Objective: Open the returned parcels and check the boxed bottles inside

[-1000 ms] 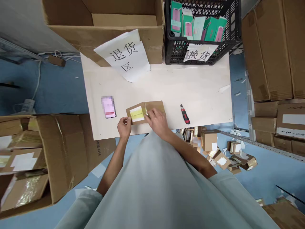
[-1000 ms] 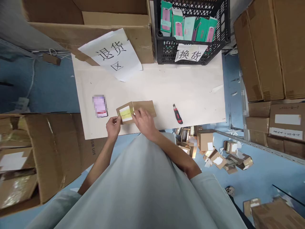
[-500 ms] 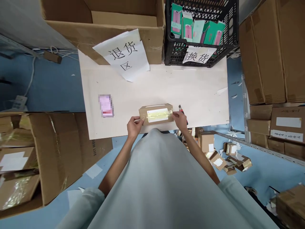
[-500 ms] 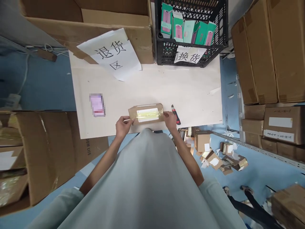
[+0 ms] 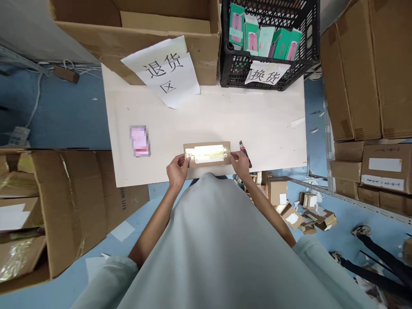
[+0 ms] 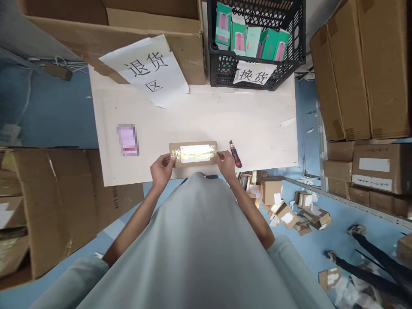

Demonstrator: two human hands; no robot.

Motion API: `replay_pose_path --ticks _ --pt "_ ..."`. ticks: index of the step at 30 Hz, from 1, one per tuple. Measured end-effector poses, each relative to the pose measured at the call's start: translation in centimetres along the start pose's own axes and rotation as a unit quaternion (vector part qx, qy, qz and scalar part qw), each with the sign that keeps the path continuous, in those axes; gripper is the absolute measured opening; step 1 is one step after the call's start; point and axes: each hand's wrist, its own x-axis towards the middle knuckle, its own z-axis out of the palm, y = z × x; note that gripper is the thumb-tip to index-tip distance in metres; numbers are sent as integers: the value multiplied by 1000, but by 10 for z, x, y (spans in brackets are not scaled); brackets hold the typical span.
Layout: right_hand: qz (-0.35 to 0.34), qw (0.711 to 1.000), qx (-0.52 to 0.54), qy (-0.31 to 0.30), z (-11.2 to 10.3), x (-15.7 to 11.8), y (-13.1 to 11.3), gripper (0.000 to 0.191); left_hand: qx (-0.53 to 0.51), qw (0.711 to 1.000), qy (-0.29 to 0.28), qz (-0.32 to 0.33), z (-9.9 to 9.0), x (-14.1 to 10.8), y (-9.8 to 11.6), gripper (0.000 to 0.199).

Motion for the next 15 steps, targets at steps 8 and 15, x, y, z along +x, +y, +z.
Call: replay_pose_path --ticks 8,15 --pt "24 987 -155 -31 -13 49 41 34 41 998 -25 -45 -15 8 -4 36" --pt "135 936 -323 -29 -30 58 88 47 -16 1000 -4 10 -21 -4 -11 42"
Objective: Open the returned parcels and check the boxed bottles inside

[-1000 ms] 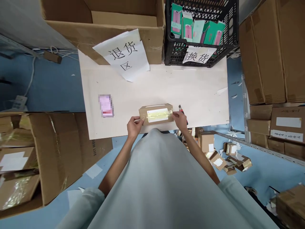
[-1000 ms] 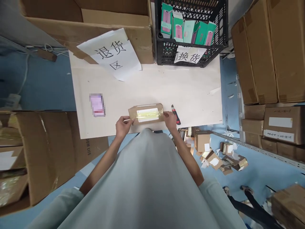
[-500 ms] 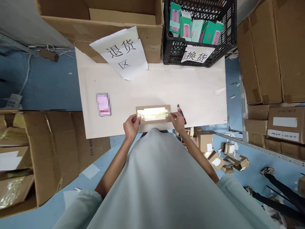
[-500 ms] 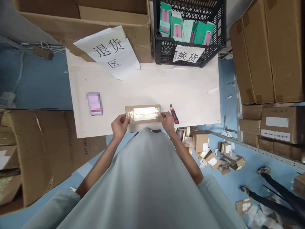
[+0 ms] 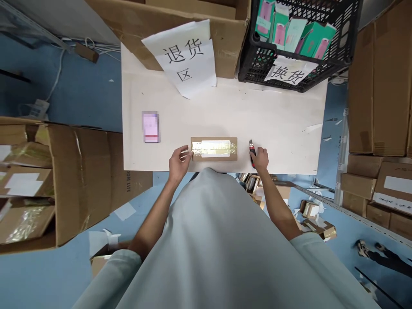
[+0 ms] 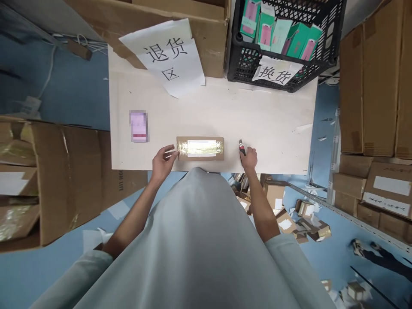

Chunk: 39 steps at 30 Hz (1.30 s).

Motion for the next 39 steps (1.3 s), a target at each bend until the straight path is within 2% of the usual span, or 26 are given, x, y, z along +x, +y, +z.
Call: replay_pose_path --ticks 4,7,11,14,16,20,23,27,32,39 --pt "-37 999 -20 -31 0 -4 -12 43 0 999 -31 31 -2 2 2 43" --pt "-46 999 9 -29 -11 -7 -22 46 8 997 -53 49 -2 8 3 39" --pt "-104 985 139 12 -37 -21 -37 42 14 995 -65 71 -2 18 -1 34" --pt "-173 959 223 -13 -61 -42 -57 42 -1 994 -77 74 -3 23 -9 31" --pt "-220 949 221 -43 -76 -59 -77 46 -16 994 -87 69 -4 26 -13 31" --pt "-326 940 64 -79 -97 -94 -130 46 -42 992 -105 60 -5 28 -20 33" --pt "-389 911 -92 -103 -102 -113 -172 46 -38 991 -115 58 -5 30 -22 33" --pt "-416 866 -246 -127 -98 -124 -211 49 -48 989 -129 50 -5 34 -25 35" --pt "-434 829 -325 -135 -92 -125 -230 44 -61 987 -141 49 -4 37 -28 36" --pt "-429 814 -367 -135 -88 -127 -239 47 -66 985 -151 48 -4 40 -29 36"
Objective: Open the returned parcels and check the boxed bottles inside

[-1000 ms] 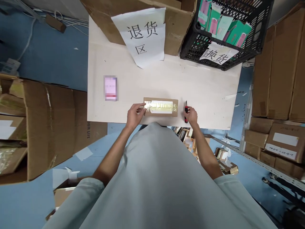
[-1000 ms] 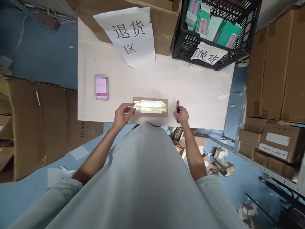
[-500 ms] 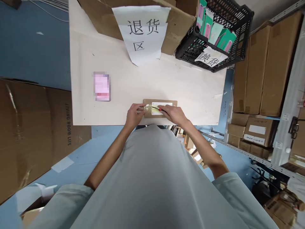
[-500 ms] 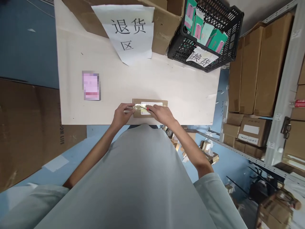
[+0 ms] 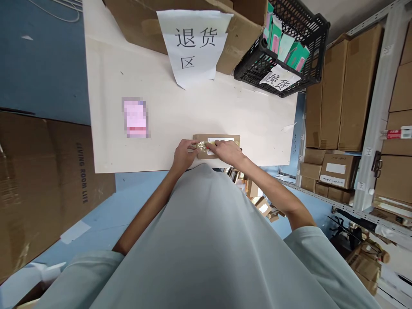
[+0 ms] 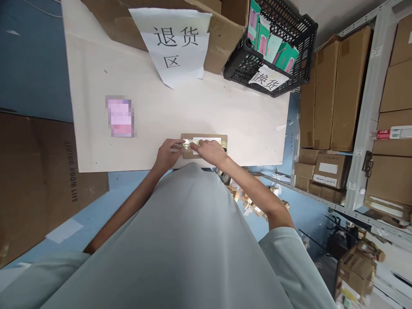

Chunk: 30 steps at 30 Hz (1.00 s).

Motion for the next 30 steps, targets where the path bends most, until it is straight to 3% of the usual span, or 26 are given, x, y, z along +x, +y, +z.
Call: replay_pose_path --ticks 15,20,25,30 --pt "8 1000 -21 -14 -29 10 -24 42 -11 1000 -2 5 -2 7 -6 35" --pt "15 1000 -5 -9 -30 7 -25 38 -7 1000 -2 -1 -2 8 -3 36" --pt "26 1000 -7 -8 -17 -1 -11 41 -6 1000 7 -10 -2 6 4 35" --pt "62 998 4 -9 7 -29 32 38 -1 1000 20 -18 -2 4 8 34"
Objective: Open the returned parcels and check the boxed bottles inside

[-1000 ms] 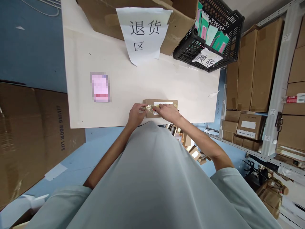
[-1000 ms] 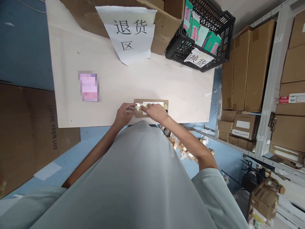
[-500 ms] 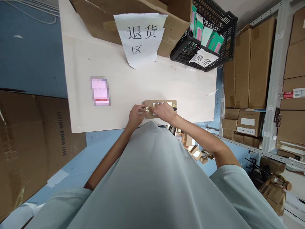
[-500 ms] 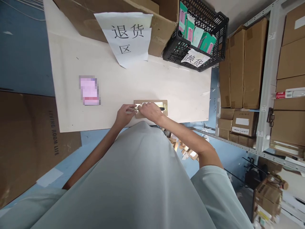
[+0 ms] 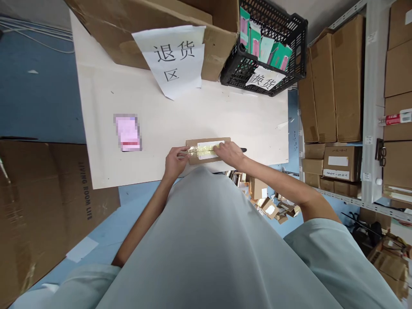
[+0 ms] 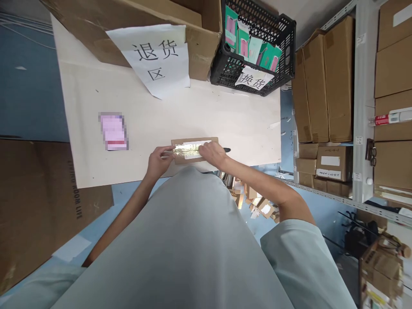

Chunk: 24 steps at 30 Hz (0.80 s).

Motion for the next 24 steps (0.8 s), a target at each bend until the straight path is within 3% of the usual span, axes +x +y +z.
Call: replay_pose_path --ticks 6,12,14,18,21,24 --pt "42 999 -11 -24 36 -38 69 46 25 999 29 -19 4 -2 7 36" --pt "0 1000 18 7 72 -34 110 48 64 995 62 -42 9 -4 15 35" --pt "6 1000 23 8 90 -35 133 46 79 993 71 -47 10 -5 18 34" --pt "45 996 56 -54 137 -48 178 42 106 988 90 -65 12 -5 24 33" --pt "63 985 160 -12 169 -53 186 43 131 983 99 -79 16 -5 31 32" --pt "67 945 312 75 192 -39 169 38 212 967 132 -39 30 -10 41 31"
